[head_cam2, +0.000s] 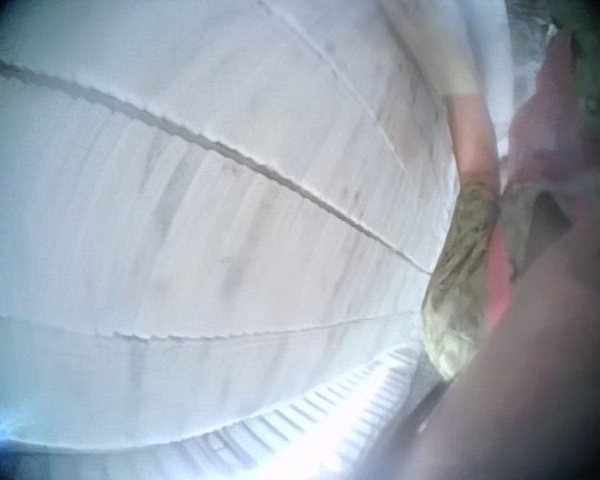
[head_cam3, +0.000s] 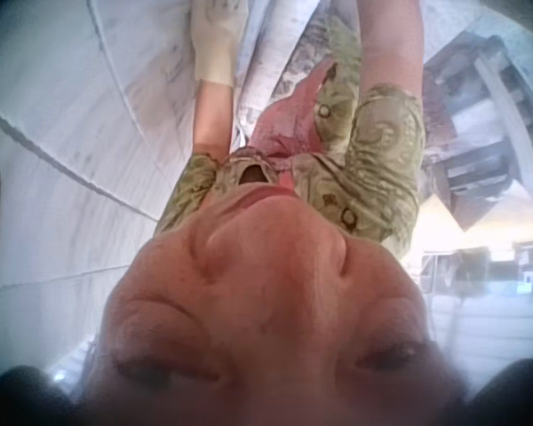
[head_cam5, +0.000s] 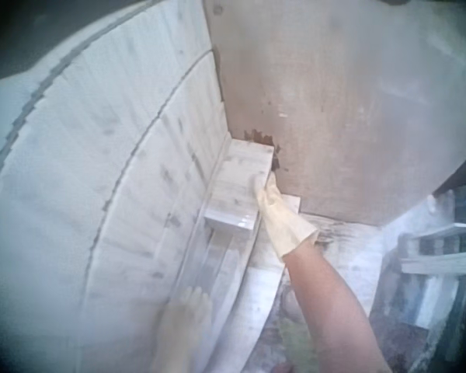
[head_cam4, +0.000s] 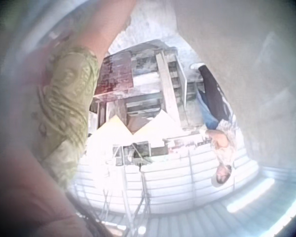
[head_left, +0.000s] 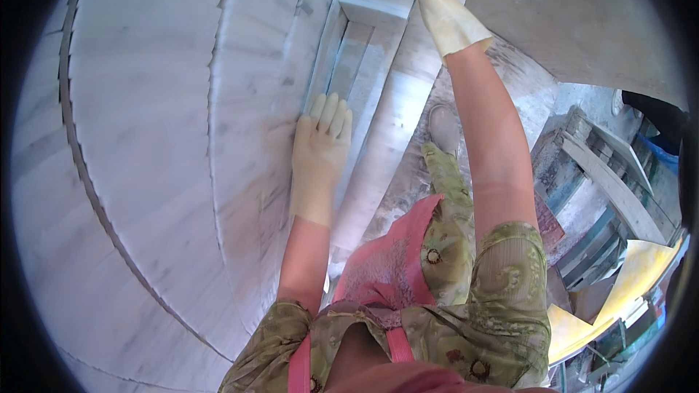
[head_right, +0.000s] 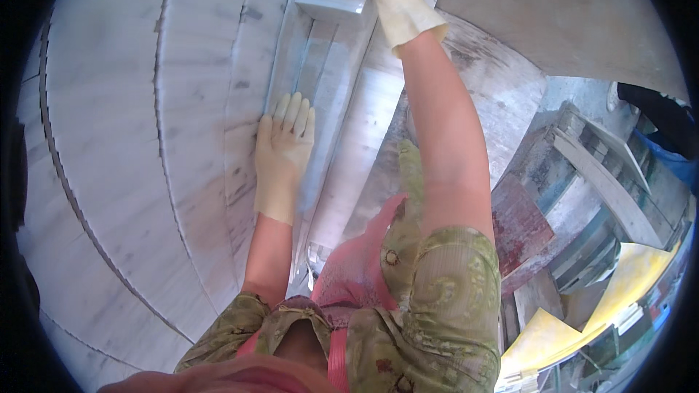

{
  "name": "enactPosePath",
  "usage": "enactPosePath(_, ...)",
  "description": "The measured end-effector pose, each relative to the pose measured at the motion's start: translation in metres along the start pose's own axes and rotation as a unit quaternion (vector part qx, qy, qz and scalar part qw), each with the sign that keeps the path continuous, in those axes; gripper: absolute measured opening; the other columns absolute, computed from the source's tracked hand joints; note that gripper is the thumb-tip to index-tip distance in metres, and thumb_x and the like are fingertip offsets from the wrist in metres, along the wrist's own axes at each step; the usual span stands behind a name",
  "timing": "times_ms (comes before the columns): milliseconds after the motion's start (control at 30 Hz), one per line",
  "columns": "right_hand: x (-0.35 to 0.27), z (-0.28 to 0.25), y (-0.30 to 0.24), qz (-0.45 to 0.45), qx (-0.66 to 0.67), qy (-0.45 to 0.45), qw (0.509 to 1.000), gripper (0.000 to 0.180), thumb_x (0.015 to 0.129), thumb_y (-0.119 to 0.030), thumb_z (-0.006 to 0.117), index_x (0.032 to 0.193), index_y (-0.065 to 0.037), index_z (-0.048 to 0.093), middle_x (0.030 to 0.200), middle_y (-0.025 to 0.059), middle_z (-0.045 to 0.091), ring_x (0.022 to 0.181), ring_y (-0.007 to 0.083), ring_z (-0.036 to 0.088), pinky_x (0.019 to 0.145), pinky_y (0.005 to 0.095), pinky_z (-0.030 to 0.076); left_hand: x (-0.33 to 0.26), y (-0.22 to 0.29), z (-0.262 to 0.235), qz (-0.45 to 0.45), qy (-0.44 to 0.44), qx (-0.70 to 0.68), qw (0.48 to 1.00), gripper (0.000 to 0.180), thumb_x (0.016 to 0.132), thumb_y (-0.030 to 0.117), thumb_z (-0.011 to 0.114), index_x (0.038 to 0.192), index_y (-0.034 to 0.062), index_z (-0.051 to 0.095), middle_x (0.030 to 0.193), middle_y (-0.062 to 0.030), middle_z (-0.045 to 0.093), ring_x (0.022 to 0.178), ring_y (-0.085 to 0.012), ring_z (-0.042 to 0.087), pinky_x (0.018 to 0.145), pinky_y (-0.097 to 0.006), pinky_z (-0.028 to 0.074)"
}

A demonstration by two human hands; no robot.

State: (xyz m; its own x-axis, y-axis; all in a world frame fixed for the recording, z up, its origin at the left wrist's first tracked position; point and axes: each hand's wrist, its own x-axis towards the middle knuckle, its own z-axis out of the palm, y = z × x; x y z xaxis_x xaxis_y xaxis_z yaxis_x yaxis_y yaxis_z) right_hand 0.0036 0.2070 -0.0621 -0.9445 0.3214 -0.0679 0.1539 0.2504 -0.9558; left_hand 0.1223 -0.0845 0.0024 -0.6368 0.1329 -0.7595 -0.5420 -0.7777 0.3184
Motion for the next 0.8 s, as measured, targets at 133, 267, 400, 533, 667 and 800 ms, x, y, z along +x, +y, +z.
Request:
enactPosePath(133,-0.036,-0.031,0.016,0.014,-0.034,0.074,0.997,0.050,0.103,-0.031,0.044,0.144,-0.003,0.042,0.140,0.0231,0.058,0.130,0.0355,0.055,0.111,0.0406,0.039,0.001,0.002,-0.001,0.005,0.015,0.028,0.999,0.055,0.107,0.025,0.046,0.149,-0.0094,0.037,0.157,-0.0251,0.038,0.146,-0.0374,0.035,0.123,-0.049,0.032)
enactPosePath(267,-0.080,-0.084,0.069,0.132,-0.072,0.241,0.959,0.045,0.103,-0.023,0.043,0.144,-0.004,0.038,0.136,0.0242,0.060,0.125,0.0363,0.059,0.108,0.0407,0.043,0.003,0.002,-0.010,0.005,-0.017,0.041,0.999,0.057,0.107,0.026,0.047,0.150,-0.0102,0.035,0.157,-0.0263,0.036,0.146,-0.0373,0.035,0.123,-0.048,0.032)
enactPosePath(400,-0.036,-0.049,0.113,0.178,-0.234,0.177,0.939,0.047,0.100,-0.021,0.045,0.143,-0.003,0.038,0.135,0.0261,0.057,0.125,0.0393,0.056,0.107,0.0438,0.043,0.005,0.007,-0.020,-0.001,-0.053,0.088,0.995,0.060,0.106,0.028,0.047,0.150,-0.0112,0.033,0.158,-0.0274,0.034,0.146,-0.0385,0.034,0.124,-0.048,0.030)
enactPosePath(533,0.002,0.005,0.086,0.138,-0.096,0.152,0.974,0.057,0.101,-0.035,0.040,0.146,-0.001,0.034,0.145,0.0264,0.047,0.134,0.0392,0.046,0.112,0.0446,0.037,0.004,0.012,-0.023,-0.018,-0.114,0.092,0.989,0.057,0.108,0.027,0.043,0.150,-0.0111,0.034,0.156,-0.0271,0.037,0.145,-0.0388,0.036,0.123,-0.047,0.031)
enactPosePath(667,-0.023,0.011,0.035,0.163,0.173,0.175,0.956,0.070,0.102,-0.049,0.035,0.150,0.002,0.031,0.154,0.0268,0.037,0.144,0.0391,0.035,0.117,0.0454,0.031,0.003,0.015,-0.014,-0.046,-0.030,0.040,0.998,0.051,0.109,0.023,0.037,0.148,-0.0111,0.037,0.154,-0.0264,0.041,0.144,-0.0384,0.039,0.122,-0.046,0.034)
enactPosePath(800,-0.055,0.012,-0.007,0.245,0.507,0.125,0.817,0.086,0.102,-0.063,0.031,0.155,0.004,0.026,0.163,0.0266,0.026,0.152,0.0385,0.025,0.122,0.0456,0.024,0.005,0.013,-0.012,-0.053,-0.017,0.074,0.996,0.058,0.111,0.033,0.033,0.152,-0.0091,0.033,0.159,-0.0228,0.035,0.148,-0.0374,0.031,0.124,-0.046,0.029)
